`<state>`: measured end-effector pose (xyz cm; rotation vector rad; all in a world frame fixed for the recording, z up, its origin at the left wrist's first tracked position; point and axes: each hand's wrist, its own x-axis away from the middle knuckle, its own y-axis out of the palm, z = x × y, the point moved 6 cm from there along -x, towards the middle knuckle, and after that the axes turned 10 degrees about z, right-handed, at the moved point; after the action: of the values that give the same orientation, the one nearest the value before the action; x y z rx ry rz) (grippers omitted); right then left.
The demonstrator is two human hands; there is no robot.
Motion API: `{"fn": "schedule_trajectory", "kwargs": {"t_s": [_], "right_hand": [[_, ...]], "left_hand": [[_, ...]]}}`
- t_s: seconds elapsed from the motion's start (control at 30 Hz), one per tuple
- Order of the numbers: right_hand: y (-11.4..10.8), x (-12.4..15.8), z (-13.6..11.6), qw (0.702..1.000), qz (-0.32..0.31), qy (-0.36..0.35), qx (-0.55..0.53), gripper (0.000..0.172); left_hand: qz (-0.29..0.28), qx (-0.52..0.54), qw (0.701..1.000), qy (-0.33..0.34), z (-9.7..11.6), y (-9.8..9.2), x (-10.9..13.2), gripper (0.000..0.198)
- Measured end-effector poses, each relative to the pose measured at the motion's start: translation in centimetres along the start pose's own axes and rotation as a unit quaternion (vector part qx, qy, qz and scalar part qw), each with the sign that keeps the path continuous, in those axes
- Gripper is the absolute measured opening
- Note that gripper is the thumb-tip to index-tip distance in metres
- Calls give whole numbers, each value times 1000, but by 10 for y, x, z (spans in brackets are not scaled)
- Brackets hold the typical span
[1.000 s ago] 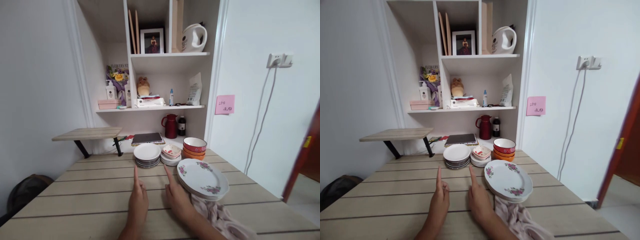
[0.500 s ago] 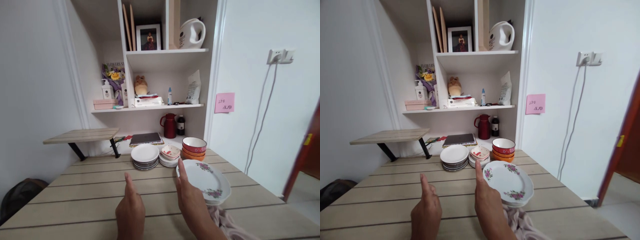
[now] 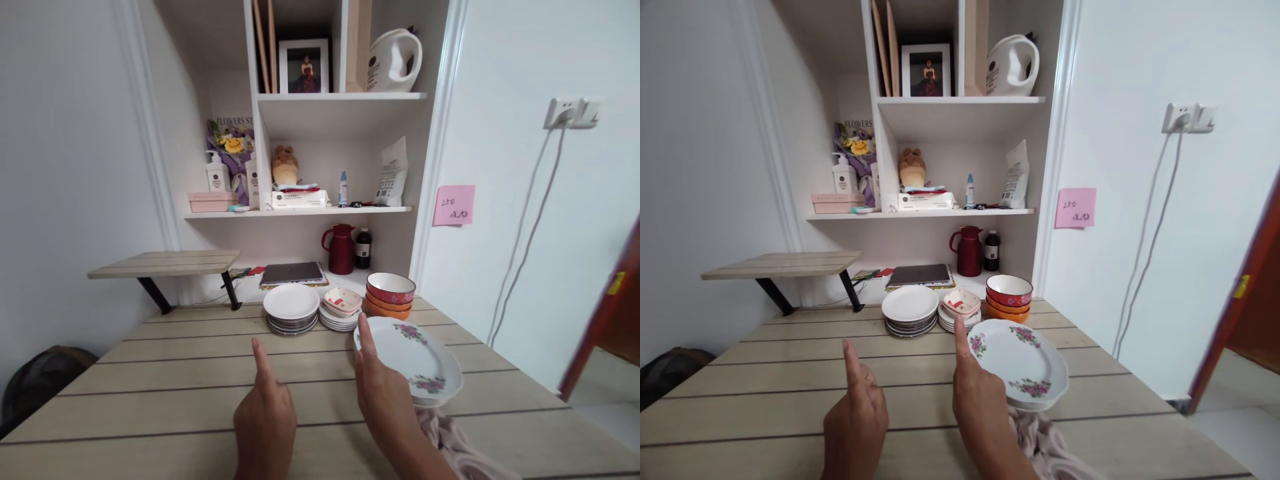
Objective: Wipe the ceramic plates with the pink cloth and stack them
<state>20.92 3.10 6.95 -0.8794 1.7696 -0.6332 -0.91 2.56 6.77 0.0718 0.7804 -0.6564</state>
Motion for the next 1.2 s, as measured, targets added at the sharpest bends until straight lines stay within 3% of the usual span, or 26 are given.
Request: {"fn": "schedule_trajectory", "kwargs": {"t_s": [0.23, 0.53, 0.77, 1.2], "right_hand": [[-1, 1, -1, 1000, 17, -14, 7, 73], [-2, 1, 1, 1000, 24, -13, 5, 69], [-6, 1, 1, 1000, 14, 7, 1, 71], [-8, 2, 0, 999, 34, -8, -1, 71]], "left_hand": [[-12, 62, 996, -61, 2, -3, -1, 63], [-19, 15, 1000, -11, 2, -1, 0, 62], [-18, 95, 991, -91, 2, -4, -3, 58], [-17, 29, 999, -27, 5, -2, -4, 60]]}}
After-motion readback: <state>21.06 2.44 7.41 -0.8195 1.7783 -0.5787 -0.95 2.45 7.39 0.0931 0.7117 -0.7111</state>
